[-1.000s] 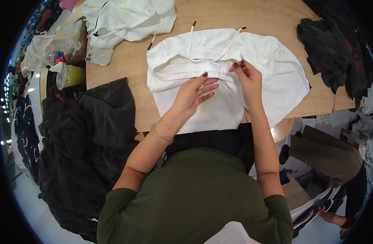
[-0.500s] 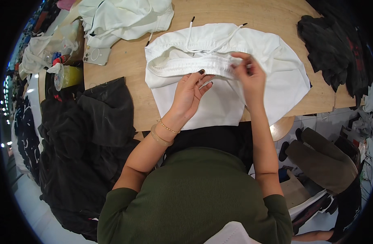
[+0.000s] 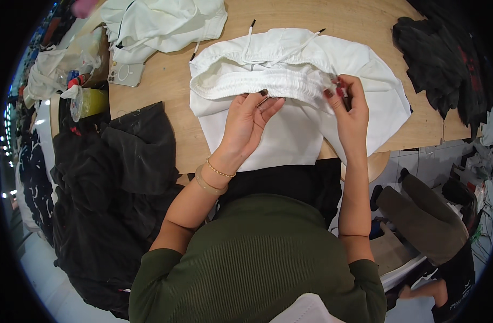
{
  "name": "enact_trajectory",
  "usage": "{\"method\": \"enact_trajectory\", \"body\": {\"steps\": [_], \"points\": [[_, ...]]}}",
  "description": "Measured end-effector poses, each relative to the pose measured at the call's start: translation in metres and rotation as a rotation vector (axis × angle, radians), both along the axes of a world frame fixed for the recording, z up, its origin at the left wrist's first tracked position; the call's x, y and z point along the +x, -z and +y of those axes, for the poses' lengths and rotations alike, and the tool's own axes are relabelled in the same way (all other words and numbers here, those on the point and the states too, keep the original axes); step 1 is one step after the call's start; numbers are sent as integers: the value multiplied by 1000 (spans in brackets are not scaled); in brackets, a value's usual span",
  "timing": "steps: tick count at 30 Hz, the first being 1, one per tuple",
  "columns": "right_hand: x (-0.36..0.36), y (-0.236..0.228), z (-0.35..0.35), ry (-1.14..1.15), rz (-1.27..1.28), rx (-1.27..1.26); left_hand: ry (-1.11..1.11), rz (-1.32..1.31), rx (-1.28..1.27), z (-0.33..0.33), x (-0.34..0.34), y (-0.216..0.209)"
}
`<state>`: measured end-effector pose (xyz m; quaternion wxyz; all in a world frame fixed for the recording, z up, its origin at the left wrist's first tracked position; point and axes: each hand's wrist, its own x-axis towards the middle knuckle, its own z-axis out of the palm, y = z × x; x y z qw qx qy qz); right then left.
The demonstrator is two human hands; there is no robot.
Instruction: Trimming loose threads from a pair of white shorts using thread snips.
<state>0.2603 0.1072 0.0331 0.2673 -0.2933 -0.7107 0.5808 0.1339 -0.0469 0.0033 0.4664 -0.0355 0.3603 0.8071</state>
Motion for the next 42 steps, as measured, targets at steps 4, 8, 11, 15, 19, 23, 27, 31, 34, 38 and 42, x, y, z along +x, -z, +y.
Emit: {"method": "enact_trajectory", "body": {"steps": [4,8,11,15,19,23,27,31,34,38,42], "points": [[-10,-5,-15,-122,29,53,19,47,2,2,4,-14],[-30,0,-14,-216,90,356,122,27,10,1,5,-18],[-37,-2,-14,-34,129,-40,99,28,78,-4,1,-10],[-23,-10,-2,153,111,-151,53,20,72,0,-2,-18],[-10,-21,-11,68,56,57,68,57,89,-1,-4,-16],[-8,-17,-9,6,-49,494,52,87,28,4,0,-27],[-11,-19,-10,-18,-75,543,52,107,5,4,1,-31],[-10,-20,-11,-26,-86,538,62,129,-2,4,2,-29],[-11,-18,-11,-36,-81,537,69,133,-4,3,2,-29],[-16,-16,-20,-7,71,-13,80,129,-11,4,2,-31],[-14,-16,-3,-11,300,-523,79,123,-28,4,3,-30]]}}
